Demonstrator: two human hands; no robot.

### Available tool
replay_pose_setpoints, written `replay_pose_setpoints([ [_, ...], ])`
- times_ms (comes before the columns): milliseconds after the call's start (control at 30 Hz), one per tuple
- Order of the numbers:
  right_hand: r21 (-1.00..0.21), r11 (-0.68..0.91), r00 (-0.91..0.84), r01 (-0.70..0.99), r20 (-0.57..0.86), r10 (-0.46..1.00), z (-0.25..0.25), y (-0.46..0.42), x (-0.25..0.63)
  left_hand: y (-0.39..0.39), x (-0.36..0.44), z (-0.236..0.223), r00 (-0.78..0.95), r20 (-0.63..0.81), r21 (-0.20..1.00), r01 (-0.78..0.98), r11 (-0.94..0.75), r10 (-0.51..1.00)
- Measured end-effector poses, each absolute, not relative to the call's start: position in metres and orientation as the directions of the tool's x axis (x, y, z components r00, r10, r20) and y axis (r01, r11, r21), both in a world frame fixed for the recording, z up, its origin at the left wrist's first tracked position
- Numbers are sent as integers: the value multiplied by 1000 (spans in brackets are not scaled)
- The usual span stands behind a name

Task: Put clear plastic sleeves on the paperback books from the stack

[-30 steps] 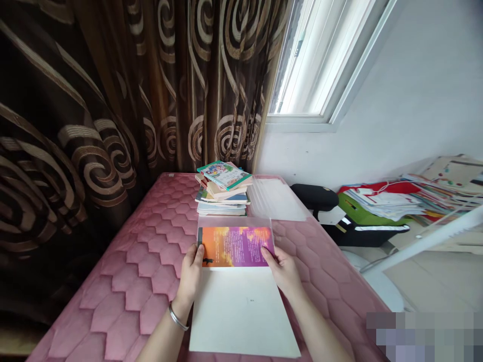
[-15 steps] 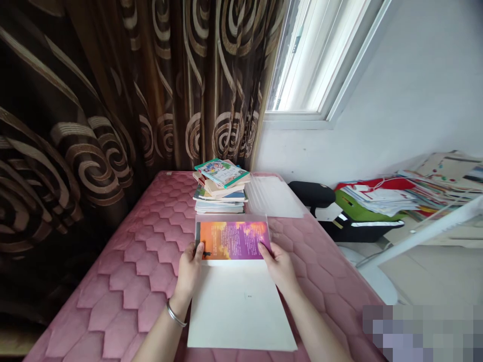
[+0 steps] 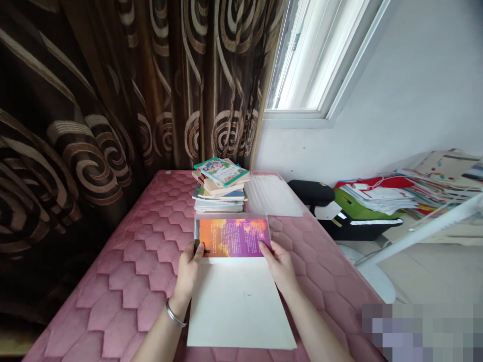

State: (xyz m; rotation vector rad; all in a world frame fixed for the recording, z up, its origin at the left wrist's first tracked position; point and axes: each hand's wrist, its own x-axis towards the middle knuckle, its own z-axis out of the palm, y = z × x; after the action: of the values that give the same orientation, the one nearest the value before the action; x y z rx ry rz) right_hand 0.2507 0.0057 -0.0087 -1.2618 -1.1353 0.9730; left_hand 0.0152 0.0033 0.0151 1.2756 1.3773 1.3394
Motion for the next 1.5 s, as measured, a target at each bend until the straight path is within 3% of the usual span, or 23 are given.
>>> replay_pose_setpoints([
  [433, -965, 68, 265, 252, 136, 955, -8, 7, 251, 4, 15, 15, -190, 49, 990, 137, -23, 981],
  [667, -994, 110, 172, 10, 110, 979, -2, 4, 249, 2, 14, 17, -153, 73, 992, 117, -56, 985],
  [733, -994, 106, 170, 6, 106, 980, 1, 3, 248, 2, 14, 17, -154, 74, 991, 119, -56, 985],
  [967, -965, 105, 209, 240, 157, 965, -5, 7, 251, 3, 15, 15, -171, 67, 991, 129, -45, 983],
  [1200, -937, 90, 235, 337, 176, 956, -13, 9, 253, 3, 17, 16, -188, 52, 994, 107, -32, 981],
  [1500, -972, 141, 182, 188, 176, 968, -5, 6, 252, 3, 15, 16, -175, 69, 991, 124, -47, 982],
])
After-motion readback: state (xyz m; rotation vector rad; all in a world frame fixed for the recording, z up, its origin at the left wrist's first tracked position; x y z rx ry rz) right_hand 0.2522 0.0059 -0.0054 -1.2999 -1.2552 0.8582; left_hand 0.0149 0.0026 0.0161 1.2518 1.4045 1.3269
